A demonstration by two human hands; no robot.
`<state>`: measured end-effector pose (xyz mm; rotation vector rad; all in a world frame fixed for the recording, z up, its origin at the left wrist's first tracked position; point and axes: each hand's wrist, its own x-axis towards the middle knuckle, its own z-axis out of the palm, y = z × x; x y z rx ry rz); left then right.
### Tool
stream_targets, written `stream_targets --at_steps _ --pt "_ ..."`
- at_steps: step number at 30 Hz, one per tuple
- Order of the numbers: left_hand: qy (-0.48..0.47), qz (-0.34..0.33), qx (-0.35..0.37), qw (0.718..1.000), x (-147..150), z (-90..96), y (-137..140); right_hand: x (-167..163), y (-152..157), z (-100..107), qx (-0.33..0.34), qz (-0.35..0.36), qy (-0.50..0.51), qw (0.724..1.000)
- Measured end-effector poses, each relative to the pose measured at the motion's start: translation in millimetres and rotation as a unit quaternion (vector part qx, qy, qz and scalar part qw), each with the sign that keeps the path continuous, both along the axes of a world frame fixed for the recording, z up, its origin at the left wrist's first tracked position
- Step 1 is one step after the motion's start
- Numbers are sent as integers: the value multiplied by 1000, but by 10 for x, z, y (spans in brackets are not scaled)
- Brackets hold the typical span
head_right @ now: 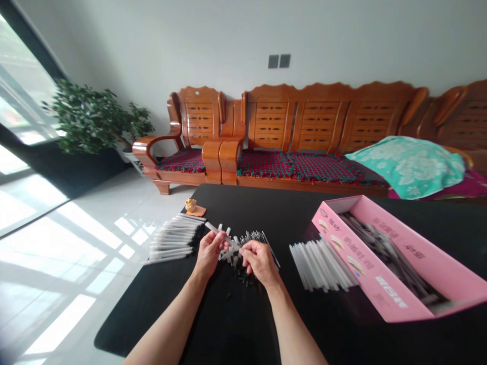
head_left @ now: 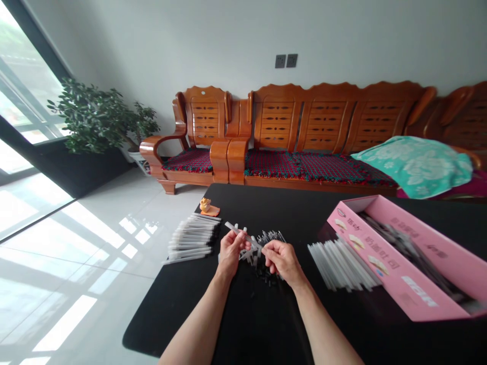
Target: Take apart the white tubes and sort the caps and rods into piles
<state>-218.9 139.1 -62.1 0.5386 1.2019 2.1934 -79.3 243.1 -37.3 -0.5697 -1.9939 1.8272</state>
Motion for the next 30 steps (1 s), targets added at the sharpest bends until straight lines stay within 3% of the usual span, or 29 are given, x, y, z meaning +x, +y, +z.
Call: stream_targets --at_steps 7,13,19,25,30 --pt "-11 13 4 1000 7 15 0 -6 7 -35 53 15 1 998" --pt "-16 15 5 1000 9 3 -13 -17 17 -60 37 -10 1 999" --pt "-12 11 5 1000 6 -10 -4 -14 10 -68 76 5 6 997" --pt "-16 17 2 1000 -4 -22 -1 -19 17 -92 50 -11 -8 999" --pt "-12 17 2 1000 -13 -52 -7 -9 22 -100 78 2 -3 997"
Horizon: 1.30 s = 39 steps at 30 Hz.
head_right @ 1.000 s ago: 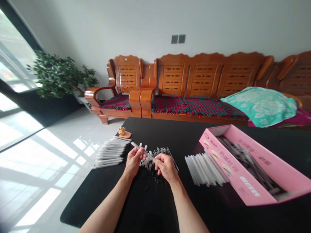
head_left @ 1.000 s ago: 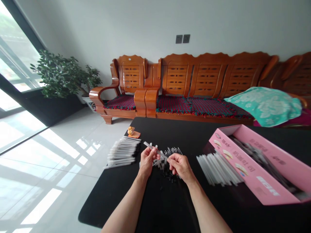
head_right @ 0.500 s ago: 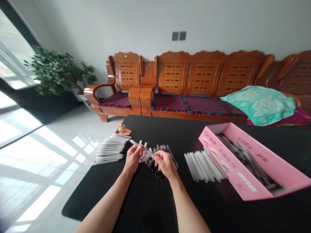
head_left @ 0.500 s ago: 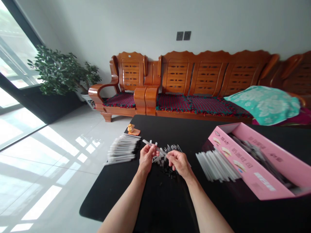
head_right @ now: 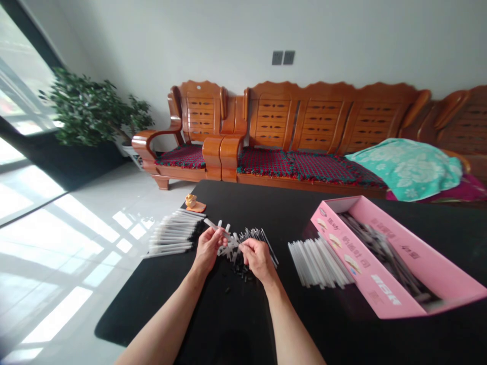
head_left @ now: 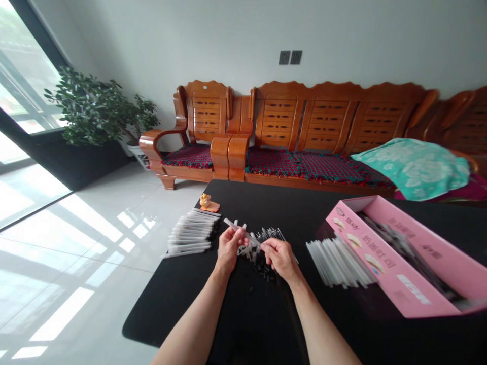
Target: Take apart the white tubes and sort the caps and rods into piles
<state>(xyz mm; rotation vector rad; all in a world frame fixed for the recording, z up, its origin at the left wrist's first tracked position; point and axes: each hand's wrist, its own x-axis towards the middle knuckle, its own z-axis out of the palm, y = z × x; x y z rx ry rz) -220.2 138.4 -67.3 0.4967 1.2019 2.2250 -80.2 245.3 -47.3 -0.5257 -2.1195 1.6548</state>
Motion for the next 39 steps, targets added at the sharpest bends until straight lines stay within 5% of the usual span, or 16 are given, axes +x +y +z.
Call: stream_targets --at_steps 6,12,30,39 --pt "1 4 -5 1000 9 8 -2 -18 -8 3 -25 -24 -15 999" --pt "3 0 -11 1000 20 24 -7 -3 -16 57 67 -5 6 998" --pt "5 6 -10 1000 15 24 -20 -14 -26 62 5 -15 -22 1000" --pt "10 7 -11 1000 10 31 -38 14 -7 97 67 4 -4 998"
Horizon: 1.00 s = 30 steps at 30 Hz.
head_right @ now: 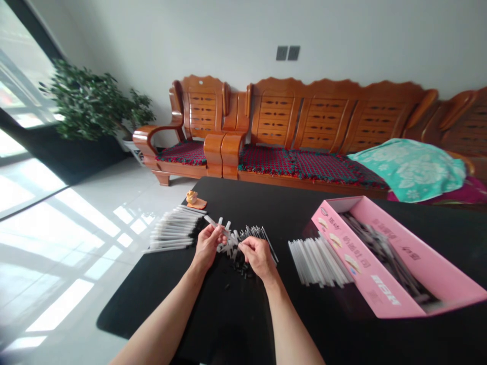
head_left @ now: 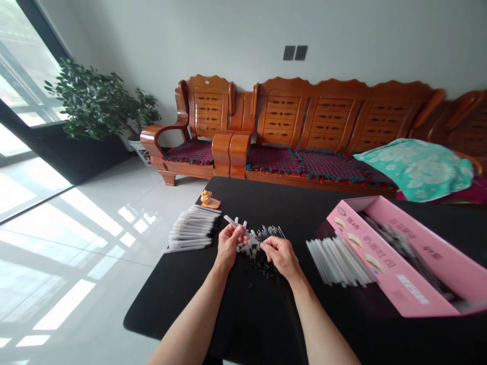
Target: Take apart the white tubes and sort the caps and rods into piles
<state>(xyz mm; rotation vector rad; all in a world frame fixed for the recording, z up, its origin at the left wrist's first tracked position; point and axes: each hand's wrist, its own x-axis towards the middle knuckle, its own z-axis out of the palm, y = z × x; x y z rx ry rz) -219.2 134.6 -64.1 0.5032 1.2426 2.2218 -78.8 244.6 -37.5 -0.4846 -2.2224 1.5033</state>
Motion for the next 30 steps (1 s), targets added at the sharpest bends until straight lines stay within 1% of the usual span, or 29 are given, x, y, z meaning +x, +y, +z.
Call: stream_targets --at_steps 4,10,13,17,19,21,24,26,30 --pt "0 -2 2 1000 8 3 3 3 12 -9 -34 -3 -15 999" --pt "-10 -1 3 1000 12 15 12 12 -21 42 12 21 -9 1000" --pt "-10 2 -5 1000 9 25 8 0 -17 14 -3 7 -15 1000" --pt "-14 42 -7 999 -23 21 -1 -10 35 -68 -24 -26 -6 999" --pt "-17 56 -3 998 -40 13 -4 -3 62 -91 -12 -29 -11 999" --pt "-17 55 2 998 -49 8 -7 12 77 -90 10 -10 -28 1000" --pt "-17 56 5 998 -58 8 -11 37 74 -55 51 18 -53 997" --pt "-20 62 3 998 -65 13 -15 50 66 -23 68 17 -58 996" --pt "-21 59 2 998 -50 21 -14 58 47 20 60 -5 -38 997"
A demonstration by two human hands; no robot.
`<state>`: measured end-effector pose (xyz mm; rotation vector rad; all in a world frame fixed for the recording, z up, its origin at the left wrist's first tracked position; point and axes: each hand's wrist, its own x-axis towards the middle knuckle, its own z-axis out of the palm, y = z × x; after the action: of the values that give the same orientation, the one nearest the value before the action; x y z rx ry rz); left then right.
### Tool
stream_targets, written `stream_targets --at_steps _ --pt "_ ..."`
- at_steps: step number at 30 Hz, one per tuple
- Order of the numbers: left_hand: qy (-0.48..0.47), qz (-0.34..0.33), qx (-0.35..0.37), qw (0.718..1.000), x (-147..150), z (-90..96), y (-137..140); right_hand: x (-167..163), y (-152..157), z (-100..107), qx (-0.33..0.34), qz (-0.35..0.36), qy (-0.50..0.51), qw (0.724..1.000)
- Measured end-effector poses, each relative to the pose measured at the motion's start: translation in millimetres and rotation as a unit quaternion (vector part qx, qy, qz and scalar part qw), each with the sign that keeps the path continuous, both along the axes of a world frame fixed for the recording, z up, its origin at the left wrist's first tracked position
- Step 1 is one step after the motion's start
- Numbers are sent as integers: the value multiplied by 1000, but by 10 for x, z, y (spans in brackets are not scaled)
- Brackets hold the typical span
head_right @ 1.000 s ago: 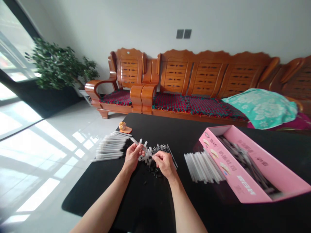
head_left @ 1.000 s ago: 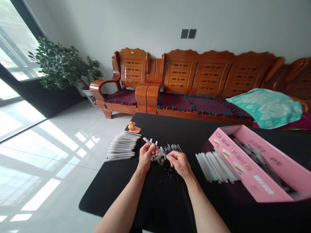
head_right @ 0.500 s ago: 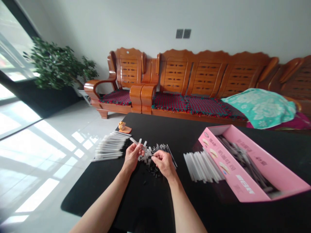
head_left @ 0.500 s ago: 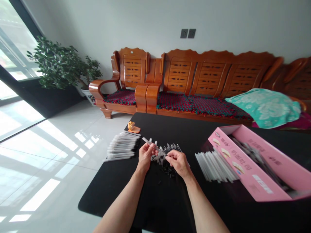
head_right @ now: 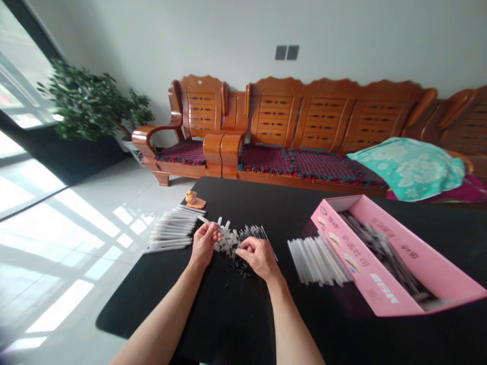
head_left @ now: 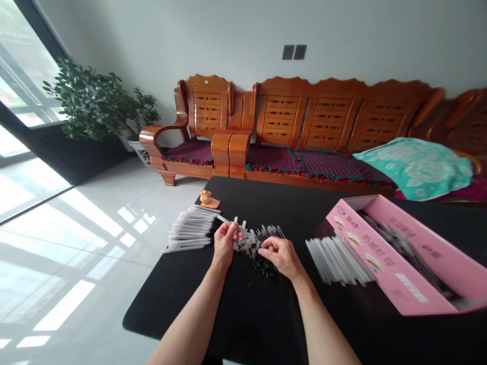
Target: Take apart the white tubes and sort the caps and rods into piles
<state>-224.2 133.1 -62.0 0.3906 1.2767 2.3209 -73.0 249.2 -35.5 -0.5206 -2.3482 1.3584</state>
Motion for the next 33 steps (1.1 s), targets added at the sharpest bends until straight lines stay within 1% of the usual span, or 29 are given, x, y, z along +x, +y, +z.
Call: stream_targets --at_steps 2,5,6,8,11,13,15,18,21,24,26,28,30,31,33 --pt "0 -11 -1 1000 23 2 9 -6 -14 7 -6 -9 18 1000" --pt "0 -37 -8 999 35 1 18 -14 -27 9 -6 -3 29 1000" --pt "1 -36 -7 999 24 0 17 -11 -20 10 -5 -4 32 999" --pt "-2 6 9 1000 -25 -2 4 7 22 13 -6 -25 40 999" --pt "-14 99 44 994 -119 -5 -28 73 159 16 -4 -92 54 994" --pt "-16 124 53 991 -155 -6 -41 133 268 18 6 -143 52 988" --pt "-14 120 49 991 -152 -6 -40 194 355 26 32 -191 31 981" --pt "-5 72 35 997 -98 -2 -25 282 411 59 108 -220 -40 969" --pt "20 -8 26 999 -34 4 -14 367 403 108 182 -206 -142 951" --pt "36 -66 19 997 7 2 -7 441 383 154 218 -174 -234 931" --pt "31 -87 15 996 21 -4 1 457 365 184 229 -162 -260 924" --pt "25 -103 14 994 30 -7 9 422 323 217 235 -161 -239 928" --pt "24 -125 12 992 44 -4 16 327 242 249 224 -149 -161 950" --pt "25 -139 9 990 53 1 18 260 186 261 206 -133 -111 963" --pt "28 -165 2 986 74 12 16 109 54 267 146 -85 -28 985"
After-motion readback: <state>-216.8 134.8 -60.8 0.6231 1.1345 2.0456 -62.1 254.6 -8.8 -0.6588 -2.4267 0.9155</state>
